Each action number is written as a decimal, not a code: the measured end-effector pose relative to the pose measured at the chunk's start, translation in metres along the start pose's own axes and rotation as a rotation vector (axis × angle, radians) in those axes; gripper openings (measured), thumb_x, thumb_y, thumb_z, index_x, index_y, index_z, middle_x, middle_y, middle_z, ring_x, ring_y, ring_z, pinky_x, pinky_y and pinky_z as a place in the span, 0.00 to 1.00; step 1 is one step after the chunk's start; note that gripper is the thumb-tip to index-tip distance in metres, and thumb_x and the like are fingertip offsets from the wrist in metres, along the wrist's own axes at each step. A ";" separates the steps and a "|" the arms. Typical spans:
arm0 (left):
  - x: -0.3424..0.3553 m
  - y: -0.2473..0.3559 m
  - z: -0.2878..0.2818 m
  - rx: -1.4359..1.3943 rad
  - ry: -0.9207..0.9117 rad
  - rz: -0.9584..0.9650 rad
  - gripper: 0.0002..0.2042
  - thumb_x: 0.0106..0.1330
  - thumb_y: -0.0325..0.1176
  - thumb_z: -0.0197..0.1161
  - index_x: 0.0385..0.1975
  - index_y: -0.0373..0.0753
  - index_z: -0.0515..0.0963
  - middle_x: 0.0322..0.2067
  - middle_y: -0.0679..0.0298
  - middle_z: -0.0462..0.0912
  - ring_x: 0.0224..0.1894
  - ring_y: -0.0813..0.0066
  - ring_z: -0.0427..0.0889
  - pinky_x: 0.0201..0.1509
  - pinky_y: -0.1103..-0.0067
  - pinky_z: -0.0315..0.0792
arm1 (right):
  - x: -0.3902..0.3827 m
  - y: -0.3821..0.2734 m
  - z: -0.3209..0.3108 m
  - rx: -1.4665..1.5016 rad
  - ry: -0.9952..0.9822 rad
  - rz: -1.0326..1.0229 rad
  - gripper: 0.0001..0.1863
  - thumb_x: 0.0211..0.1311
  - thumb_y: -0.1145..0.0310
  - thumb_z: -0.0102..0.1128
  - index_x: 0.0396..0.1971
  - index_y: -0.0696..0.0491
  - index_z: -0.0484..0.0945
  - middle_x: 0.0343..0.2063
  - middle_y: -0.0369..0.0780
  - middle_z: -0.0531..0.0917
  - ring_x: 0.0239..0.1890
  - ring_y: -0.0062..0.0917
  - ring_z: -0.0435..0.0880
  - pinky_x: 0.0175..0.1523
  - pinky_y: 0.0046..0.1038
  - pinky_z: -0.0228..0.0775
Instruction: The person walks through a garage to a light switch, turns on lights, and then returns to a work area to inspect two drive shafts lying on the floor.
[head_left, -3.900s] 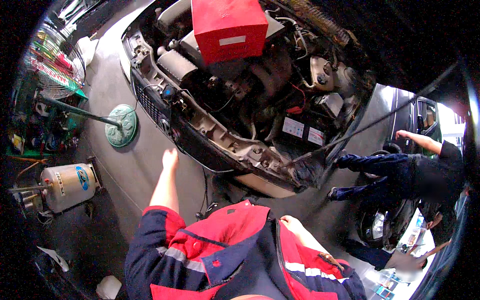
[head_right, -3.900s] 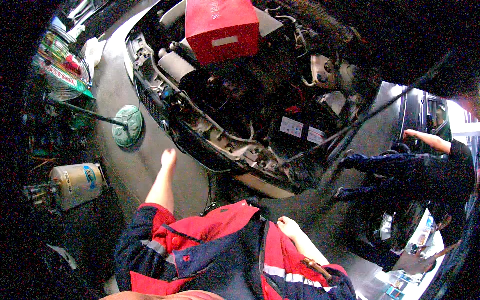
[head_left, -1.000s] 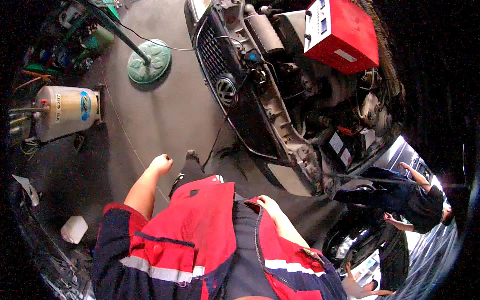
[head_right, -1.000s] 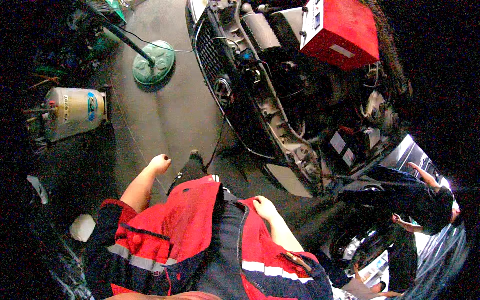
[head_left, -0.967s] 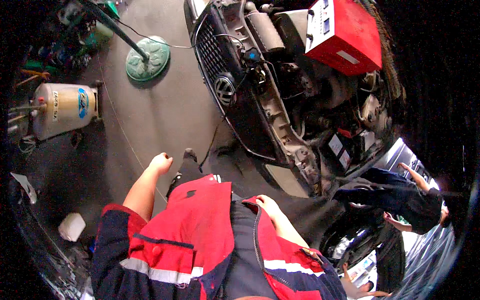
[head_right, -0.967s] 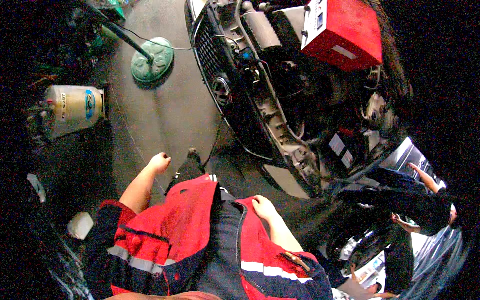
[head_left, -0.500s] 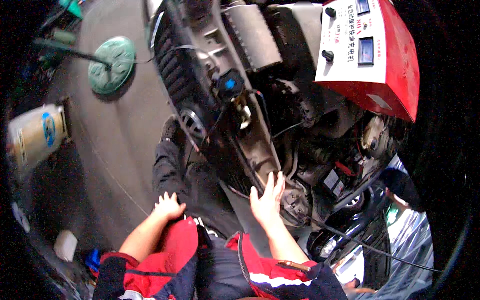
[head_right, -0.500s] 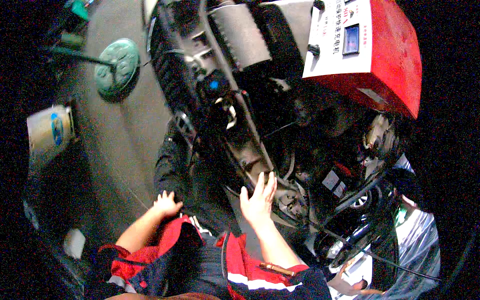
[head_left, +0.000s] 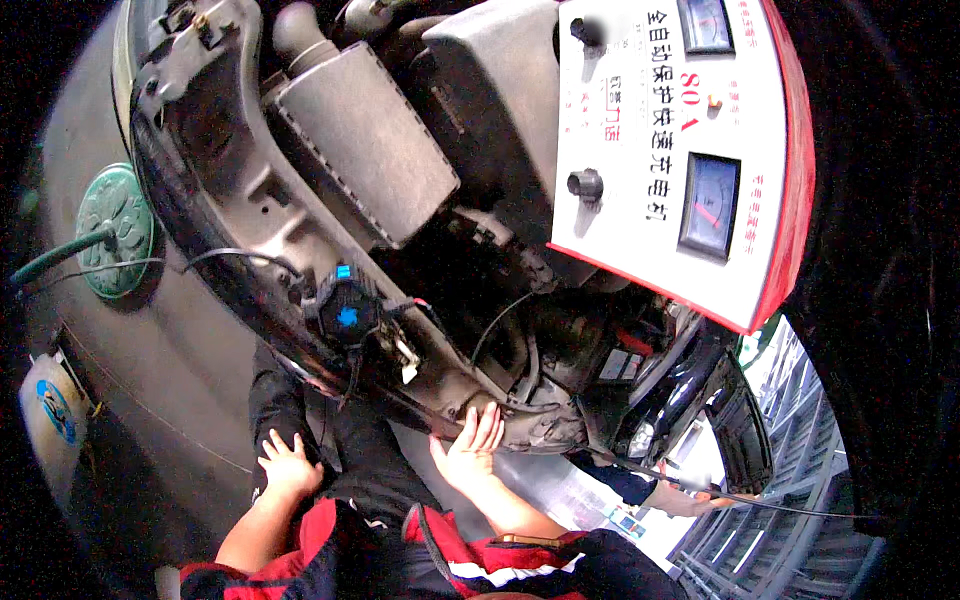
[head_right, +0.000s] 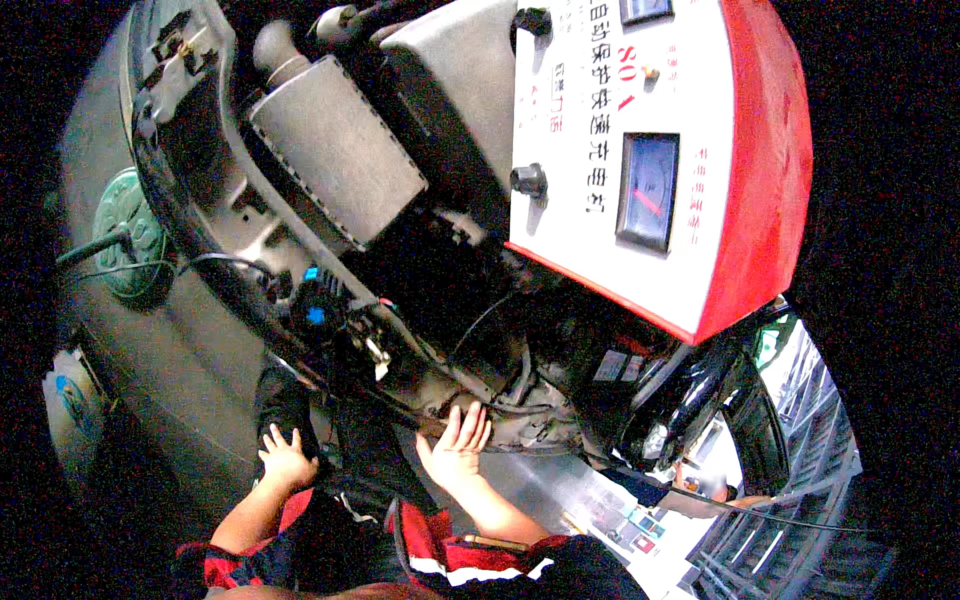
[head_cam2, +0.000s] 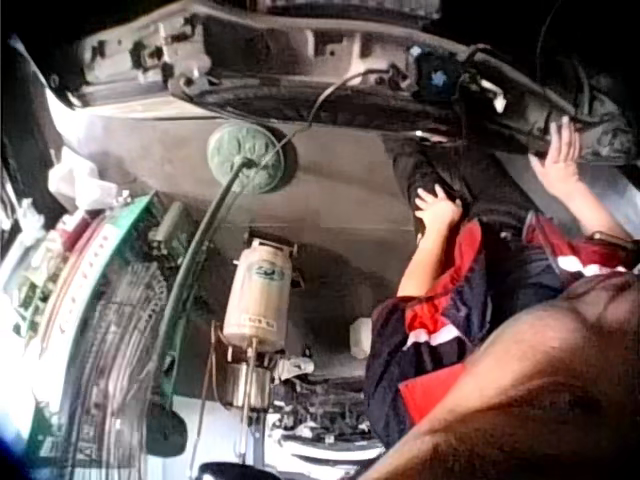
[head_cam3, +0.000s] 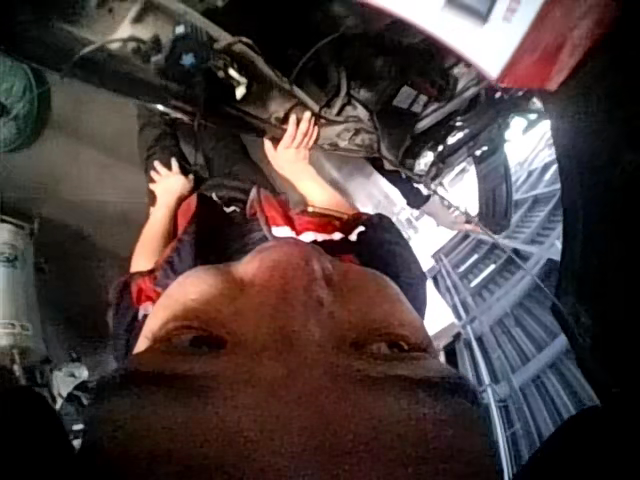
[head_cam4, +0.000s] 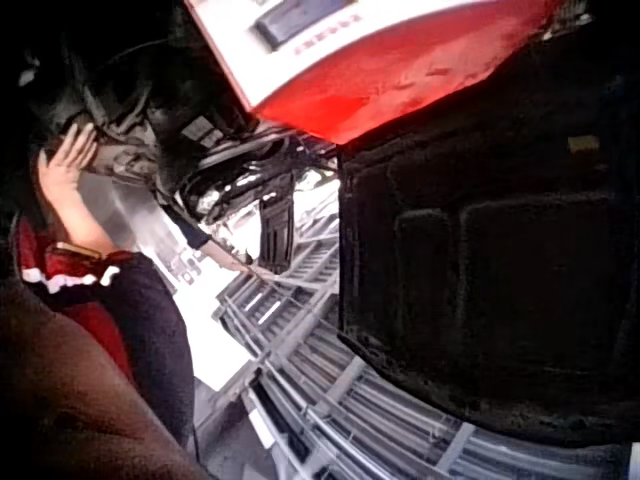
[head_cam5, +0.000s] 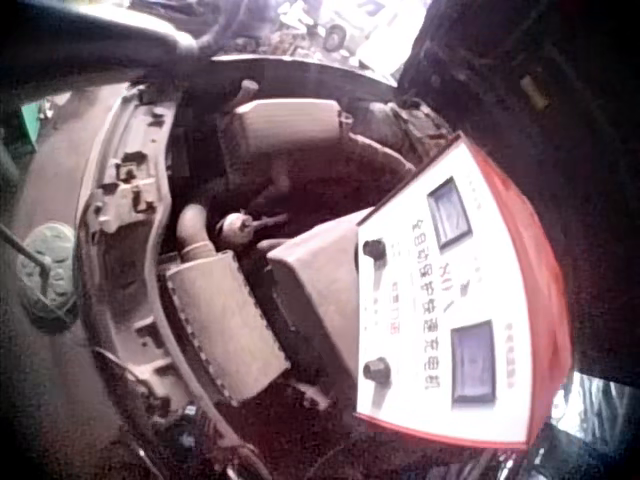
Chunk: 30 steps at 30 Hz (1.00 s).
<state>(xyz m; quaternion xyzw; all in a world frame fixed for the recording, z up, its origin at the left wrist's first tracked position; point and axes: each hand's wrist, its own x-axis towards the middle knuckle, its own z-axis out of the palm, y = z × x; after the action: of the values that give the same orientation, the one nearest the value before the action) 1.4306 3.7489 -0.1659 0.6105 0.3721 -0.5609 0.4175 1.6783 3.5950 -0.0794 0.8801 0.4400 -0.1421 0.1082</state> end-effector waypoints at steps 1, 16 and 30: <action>0.002 -0.001 -0.003 -0.007 0.008 -0.001 0.41 0.58 0.56 0.55 0.69 0.45 0.51 0.69 0.39 0.36 0.70 0.37 0.42 0.66 0.47 0.48 | 0.001 0.000 0.000 0.016 -0.017 0.001 0.56 0.44 0.52 0.70 0.64 0.62 0.43 0.65 0.63 0.42 0.67 0.60 0.43 0.66 0.59 0.38; 0.008 -0.010 -0.027 -0.024 -0.081 -0.003 0.39 0.60 0.55 0.54 0.70 0.47 0.49 0.70 0.43 0.36 0.71 0.42 0.42 0.68 0.51 0.49 | 0.004 0.001 0.004 0.004 0.053 -0.027 0.51 0.41 0.57 0.69 0.62 0.63 0.49 0.63 0.64 0.47 0.63 0.63 0.50 0.63 0.61 0.45; 0.018 -0.010 -0.011 -0.136 0.034 0.012 0.36 0.59 0.51 0.56 0.67 0.44 0.57 0.69 0.42 0.41 0.70 0.42 0.45 0.68 0.52 0.49 | 0.002 0.004 0.009 0.043 0.068 -0.051 0.52 0.41 0.60 0.68 0.62 0.62 0.47 0.64 0.63 0.46 0.64 0.63 0.49 0.62 0.61 0.44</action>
<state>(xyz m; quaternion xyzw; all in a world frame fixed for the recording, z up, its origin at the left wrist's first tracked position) 1.4270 3.7627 -0.1846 0.5925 0.4126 -0.5212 0.4550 1.6816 3.5914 -0.0881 0.8749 0.4627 -0.1242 0.0705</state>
